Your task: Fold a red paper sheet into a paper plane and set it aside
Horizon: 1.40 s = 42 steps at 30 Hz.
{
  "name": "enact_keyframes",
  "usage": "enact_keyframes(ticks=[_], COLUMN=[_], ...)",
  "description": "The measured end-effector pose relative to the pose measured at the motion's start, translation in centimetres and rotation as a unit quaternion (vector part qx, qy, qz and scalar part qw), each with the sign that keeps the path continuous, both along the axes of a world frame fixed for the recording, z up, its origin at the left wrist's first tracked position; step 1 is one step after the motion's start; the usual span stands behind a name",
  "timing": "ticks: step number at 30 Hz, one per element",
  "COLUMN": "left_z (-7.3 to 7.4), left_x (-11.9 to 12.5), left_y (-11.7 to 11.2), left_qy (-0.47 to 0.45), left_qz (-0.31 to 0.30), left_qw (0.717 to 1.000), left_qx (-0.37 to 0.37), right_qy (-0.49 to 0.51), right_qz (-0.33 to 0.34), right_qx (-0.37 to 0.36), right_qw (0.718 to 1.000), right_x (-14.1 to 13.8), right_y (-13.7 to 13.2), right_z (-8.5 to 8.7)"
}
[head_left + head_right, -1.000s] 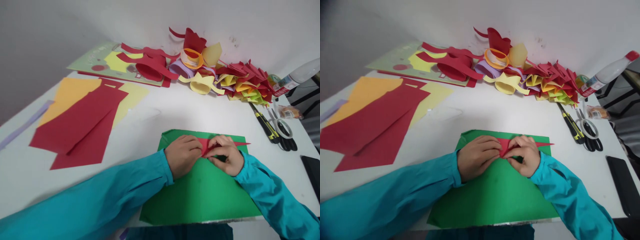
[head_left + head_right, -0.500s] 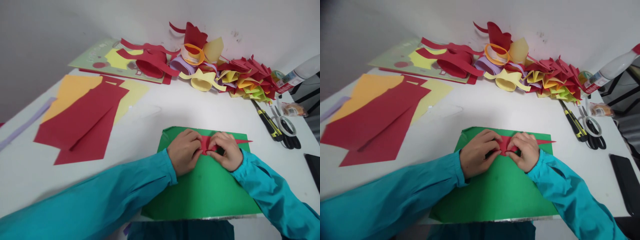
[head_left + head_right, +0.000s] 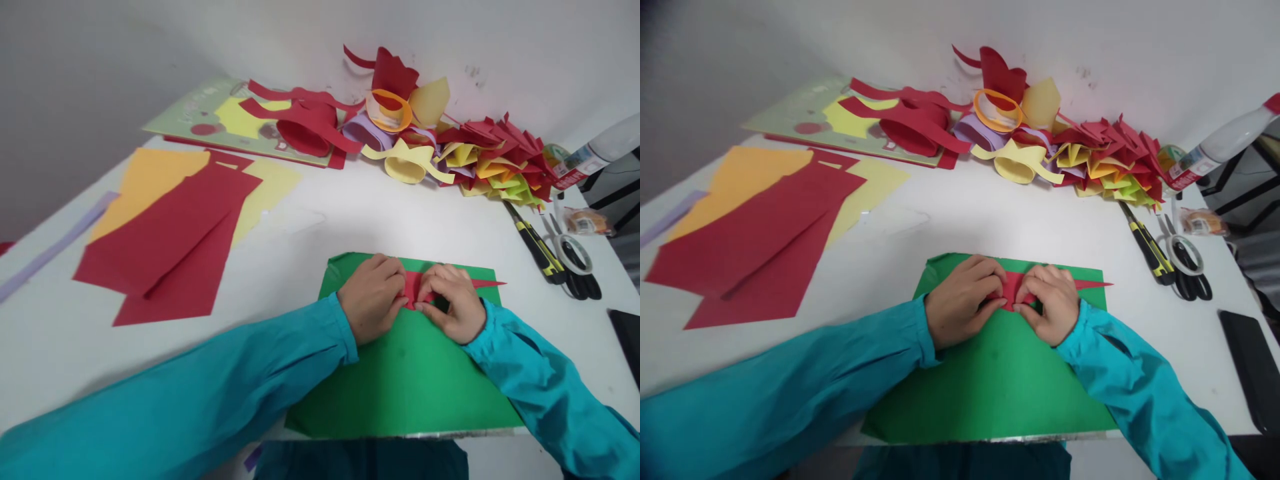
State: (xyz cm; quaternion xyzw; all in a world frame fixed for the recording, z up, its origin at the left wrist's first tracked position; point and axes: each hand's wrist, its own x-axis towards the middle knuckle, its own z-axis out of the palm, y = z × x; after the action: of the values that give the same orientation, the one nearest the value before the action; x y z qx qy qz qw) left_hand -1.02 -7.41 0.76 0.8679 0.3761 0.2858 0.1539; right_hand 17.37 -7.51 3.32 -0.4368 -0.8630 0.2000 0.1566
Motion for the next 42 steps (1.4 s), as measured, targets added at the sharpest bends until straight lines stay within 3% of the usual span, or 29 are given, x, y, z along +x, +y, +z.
enact_keyframes(ticks=[13,20,34,42], left_z=[0.1,0.6,0.8,0.9], left_x=[-0.2,-1.1,-1.4,-1.7], left_y=[0.3,0.5,0.6,0.3], left_qy=[0.026,0.063,0.054,0.050], left_qz=[-0.012,0.065,0.093,0.072], left_qw=[1.000,0.995,0.988,0.991], left_qx=[-0.013,-0.045,-0.110,-0.105], right_qy=[-0.012,-0.015,-0.007,-0.003], right_qz=[-0.009,-0.008,-0.011,-0.007], right_qx=[0.017,0.013,0.015,0.012], right_qw=[1.000,1.000,1.000,1.000], right_x=[-0.3,-0.3,-0.1,0.1], right_y=[-0.1,-0.2,0.0,0.4], right_z=[-0.1,0.0,-0.5,-1.0])
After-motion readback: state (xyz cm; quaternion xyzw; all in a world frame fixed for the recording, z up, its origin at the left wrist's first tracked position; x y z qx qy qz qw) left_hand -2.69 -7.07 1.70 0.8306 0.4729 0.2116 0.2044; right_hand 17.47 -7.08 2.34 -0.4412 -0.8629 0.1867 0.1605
